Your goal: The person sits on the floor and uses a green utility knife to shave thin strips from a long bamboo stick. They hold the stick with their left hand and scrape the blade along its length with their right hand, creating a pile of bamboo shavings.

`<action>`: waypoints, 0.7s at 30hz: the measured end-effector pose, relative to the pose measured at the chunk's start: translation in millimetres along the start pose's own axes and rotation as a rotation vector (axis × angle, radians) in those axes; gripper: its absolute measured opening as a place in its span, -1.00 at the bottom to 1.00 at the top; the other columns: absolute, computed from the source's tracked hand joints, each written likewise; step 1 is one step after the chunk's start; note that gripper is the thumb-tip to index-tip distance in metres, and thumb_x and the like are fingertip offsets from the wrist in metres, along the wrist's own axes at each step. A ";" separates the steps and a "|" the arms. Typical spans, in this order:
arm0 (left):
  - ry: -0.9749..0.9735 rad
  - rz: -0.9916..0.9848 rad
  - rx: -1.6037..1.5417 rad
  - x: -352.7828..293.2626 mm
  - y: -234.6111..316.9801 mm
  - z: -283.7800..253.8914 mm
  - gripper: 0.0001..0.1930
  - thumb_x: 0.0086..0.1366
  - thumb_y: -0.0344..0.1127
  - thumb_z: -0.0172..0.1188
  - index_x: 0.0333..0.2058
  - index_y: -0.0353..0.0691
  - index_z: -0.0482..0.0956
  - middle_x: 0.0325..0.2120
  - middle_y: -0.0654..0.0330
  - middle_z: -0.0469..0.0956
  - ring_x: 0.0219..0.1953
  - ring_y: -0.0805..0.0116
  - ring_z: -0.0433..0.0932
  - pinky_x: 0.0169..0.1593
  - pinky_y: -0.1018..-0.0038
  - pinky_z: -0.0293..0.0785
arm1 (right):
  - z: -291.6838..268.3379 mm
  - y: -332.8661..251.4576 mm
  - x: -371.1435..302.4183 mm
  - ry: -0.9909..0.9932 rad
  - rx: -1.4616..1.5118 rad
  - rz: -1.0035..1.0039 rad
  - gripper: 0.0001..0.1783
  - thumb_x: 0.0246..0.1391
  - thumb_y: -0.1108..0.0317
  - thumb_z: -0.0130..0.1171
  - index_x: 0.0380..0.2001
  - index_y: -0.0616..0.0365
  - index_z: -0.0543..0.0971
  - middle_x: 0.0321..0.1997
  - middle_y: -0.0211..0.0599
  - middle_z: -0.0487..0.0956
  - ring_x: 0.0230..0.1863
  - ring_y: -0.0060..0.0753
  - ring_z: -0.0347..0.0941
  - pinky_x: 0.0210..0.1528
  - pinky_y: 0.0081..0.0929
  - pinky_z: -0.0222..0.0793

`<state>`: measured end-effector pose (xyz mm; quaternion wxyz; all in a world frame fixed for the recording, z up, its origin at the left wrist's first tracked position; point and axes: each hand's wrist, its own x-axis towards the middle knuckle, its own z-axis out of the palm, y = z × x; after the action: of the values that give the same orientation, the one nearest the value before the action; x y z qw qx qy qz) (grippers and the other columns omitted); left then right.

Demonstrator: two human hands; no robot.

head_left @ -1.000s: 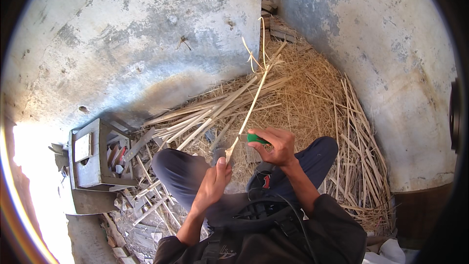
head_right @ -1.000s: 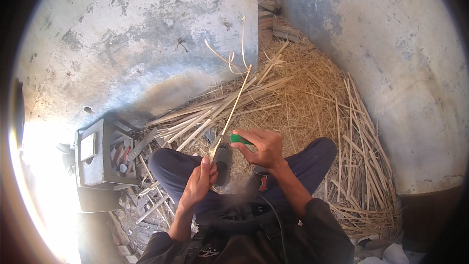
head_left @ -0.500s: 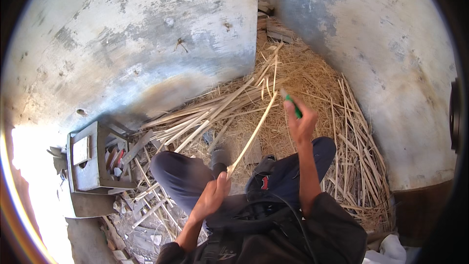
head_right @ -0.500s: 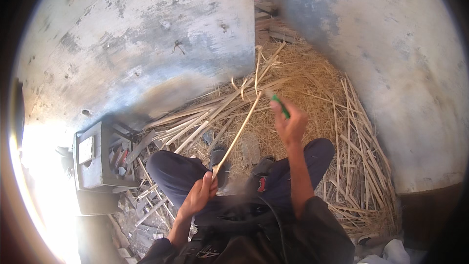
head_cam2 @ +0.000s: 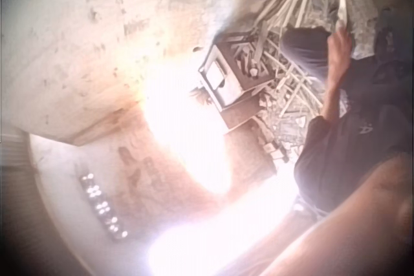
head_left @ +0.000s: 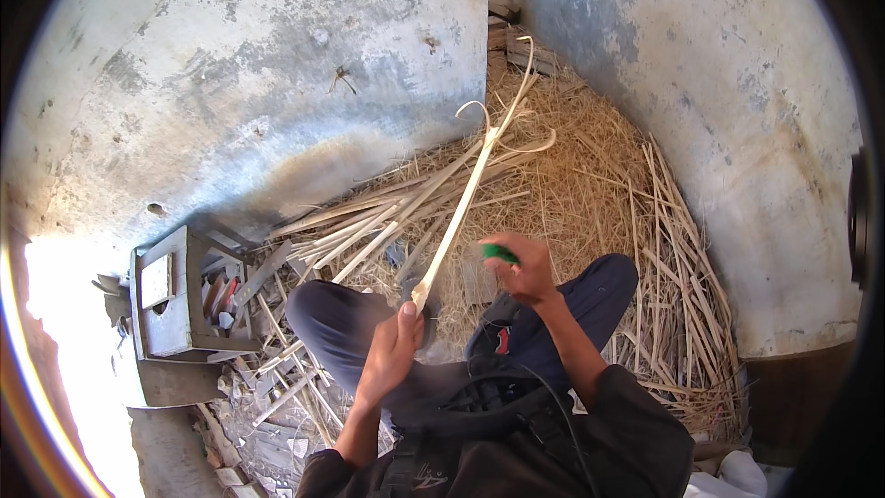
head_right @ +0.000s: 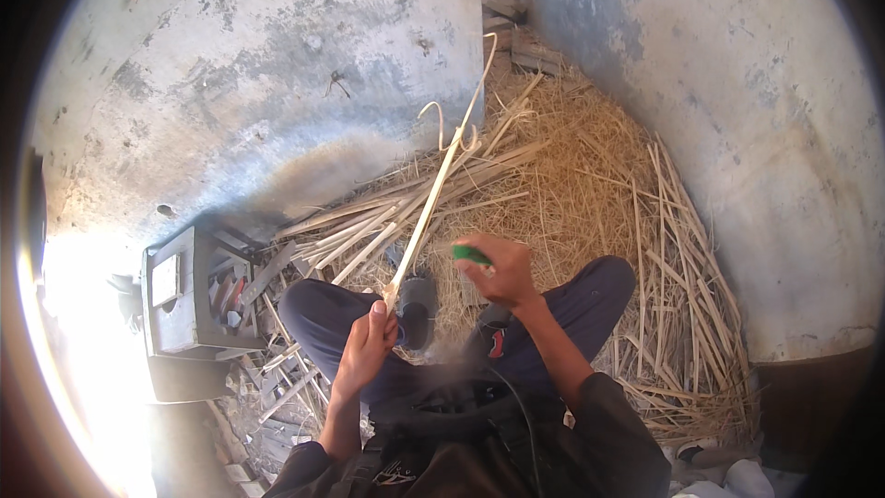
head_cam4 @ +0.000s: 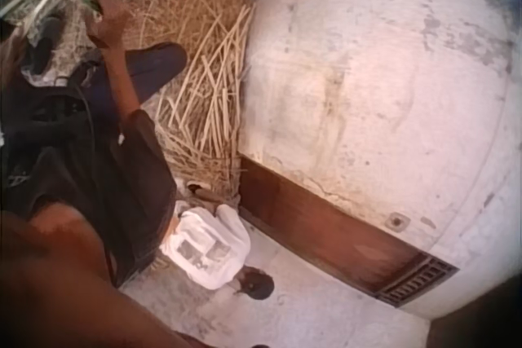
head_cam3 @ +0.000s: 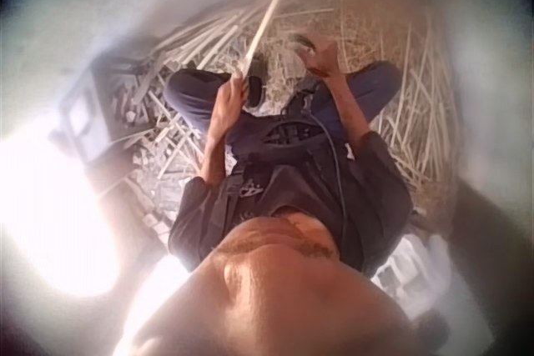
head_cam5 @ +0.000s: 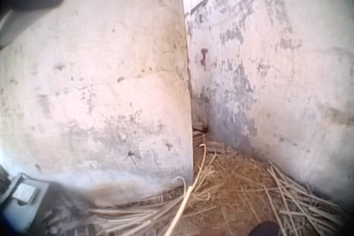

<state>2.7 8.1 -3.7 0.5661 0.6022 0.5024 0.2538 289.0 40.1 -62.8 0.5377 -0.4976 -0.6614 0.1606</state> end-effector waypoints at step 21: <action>0.057 0.161 0.132 -3.0 28.2 15.5 -0.54 0.76 -0.12 -0.16 -0.27 -0.35 0.47 -0.60 -0.04 0.40 -0.55 -0.12 0.39 -0.35 0.07 0.31 | -1.9 -21.6 10.9 -0.016 -0.038 -0.201 -0.58 0.22 -0.03 0.51 -0.17 0.14 0.78 -0.39 -0.27 0.74 -0.43 -0.23 0.70 -0.38 -0.37 0.55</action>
<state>24.1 3.0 20.0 0.4884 0.6690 0.4840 0.2821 281.0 38.8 -39.9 0.5362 -0.4375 -0.7153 0.0971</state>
